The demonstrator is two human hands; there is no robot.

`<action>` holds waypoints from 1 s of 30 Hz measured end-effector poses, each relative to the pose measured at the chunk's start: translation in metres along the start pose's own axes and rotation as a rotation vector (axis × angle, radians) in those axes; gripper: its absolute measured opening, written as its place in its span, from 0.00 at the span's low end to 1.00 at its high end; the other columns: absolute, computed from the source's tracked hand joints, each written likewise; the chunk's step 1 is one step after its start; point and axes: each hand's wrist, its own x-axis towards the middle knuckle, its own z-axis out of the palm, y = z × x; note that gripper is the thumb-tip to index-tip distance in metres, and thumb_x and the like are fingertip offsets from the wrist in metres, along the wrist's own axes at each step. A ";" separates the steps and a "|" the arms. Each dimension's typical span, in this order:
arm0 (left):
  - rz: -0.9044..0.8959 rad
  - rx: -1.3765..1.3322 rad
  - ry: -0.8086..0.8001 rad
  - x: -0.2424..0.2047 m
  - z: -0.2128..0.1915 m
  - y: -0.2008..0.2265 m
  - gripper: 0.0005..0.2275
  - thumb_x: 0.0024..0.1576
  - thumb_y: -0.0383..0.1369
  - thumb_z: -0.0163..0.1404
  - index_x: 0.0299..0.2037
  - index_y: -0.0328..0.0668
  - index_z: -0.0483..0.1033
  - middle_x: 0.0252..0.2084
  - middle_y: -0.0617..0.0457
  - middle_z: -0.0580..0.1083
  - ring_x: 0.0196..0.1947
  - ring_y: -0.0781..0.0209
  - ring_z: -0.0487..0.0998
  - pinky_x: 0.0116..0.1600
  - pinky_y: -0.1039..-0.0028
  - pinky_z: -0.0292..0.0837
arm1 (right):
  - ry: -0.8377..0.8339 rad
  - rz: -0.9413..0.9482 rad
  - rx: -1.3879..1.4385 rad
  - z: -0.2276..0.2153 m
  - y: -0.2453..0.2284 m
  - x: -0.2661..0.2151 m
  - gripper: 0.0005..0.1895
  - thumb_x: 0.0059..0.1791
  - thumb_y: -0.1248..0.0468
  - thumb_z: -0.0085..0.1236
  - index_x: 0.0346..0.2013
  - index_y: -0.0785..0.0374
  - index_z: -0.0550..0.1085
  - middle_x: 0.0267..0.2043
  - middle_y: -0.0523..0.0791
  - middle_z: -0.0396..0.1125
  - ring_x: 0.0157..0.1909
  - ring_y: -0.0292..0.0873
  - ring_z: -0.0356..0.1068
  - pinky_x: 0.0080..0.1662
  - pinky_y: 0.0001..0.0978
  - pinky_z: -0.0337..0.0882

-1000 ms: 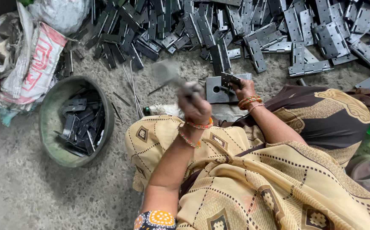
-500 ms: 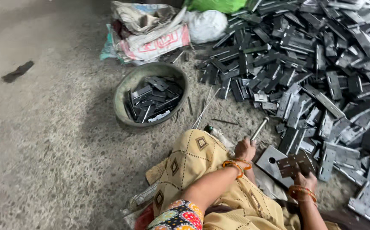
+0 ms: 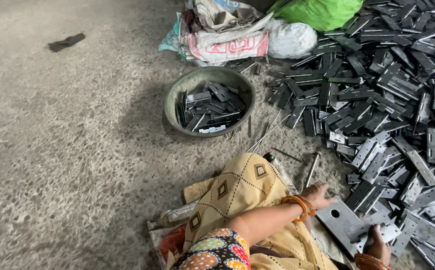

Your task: The person sits on the floor and assembles metal door hinges by placing two hinge leaves together on a metal block. They use a hammer to drive a pin into the aligned holes, then place the finished hinge into a nearby bowl. The person repeats this process with multiple hinge parts from a large pile.

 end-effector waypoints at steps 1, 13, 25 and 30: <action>0.022 -0.029 -0.167 -0.005 0.004 0.006 0.36 0.52 0.58 0.50 0.67 0.44 0.66 0.55 0.38 0.78 0.49 0.44 0.83 0.50 0.51 0.81 | -0.002 -0.027 -0.161 0.001 0.002 -0.003 0.23 0.64 0.51 0.55 0.37 0.68 0.77 0.28 0.42 0.67 0.28 0.32 0.58 0.30 0.28 0.55; 0.226 -0.081 -0.308 -0.068 0.009 0.013 0.33 0.51 0.52 0.47 0.66 0.46 0.68 0.60 0.46 0.76 0.63 0.54 0.72 0.68 0.41 0.23 | 0.022 -0.107 0.108 0.039 0.025 -0.038 0.13 0.50 0.58 0.65 0.41 0.65 0.78 0.36 0.42 0.73 0.31 0.36 0.70 0.33 0.29 0.68; 0.223 -0.766 -0.673 -0.085 -0.008 0.019 0.31 0.58 0.45 0.51 0.68 0.33 0.65 0.63 0.42 0.72 0.60 0.60 0.72 0.72 0.61 0.59 | 0.028 -0.142 0.135 0.035 0.029 -0.058 0.16 0.51 0.55 0.64 0.39 0.67 0.78 0.35 0.43 0.72 0.32 0.36 0.69 0.34 0.29 0.69; 0.337 -0.152 -0.486 -0.099 -0.034 0.034 0.26 0.60 0.41 0.45 0.69 0.42 0.63 0.67 0.46 0.69 0.68 0.58 0.65 0.72 0.53 0.32 | 0.019 -0.151 0.072 0.033 0.021 -0.071 0.15 0.51 0.55 0.61 0.39 0.67 0.78 0.33 0.43 0.73 0.30 0.36 0.69 0.32 0.29 0.68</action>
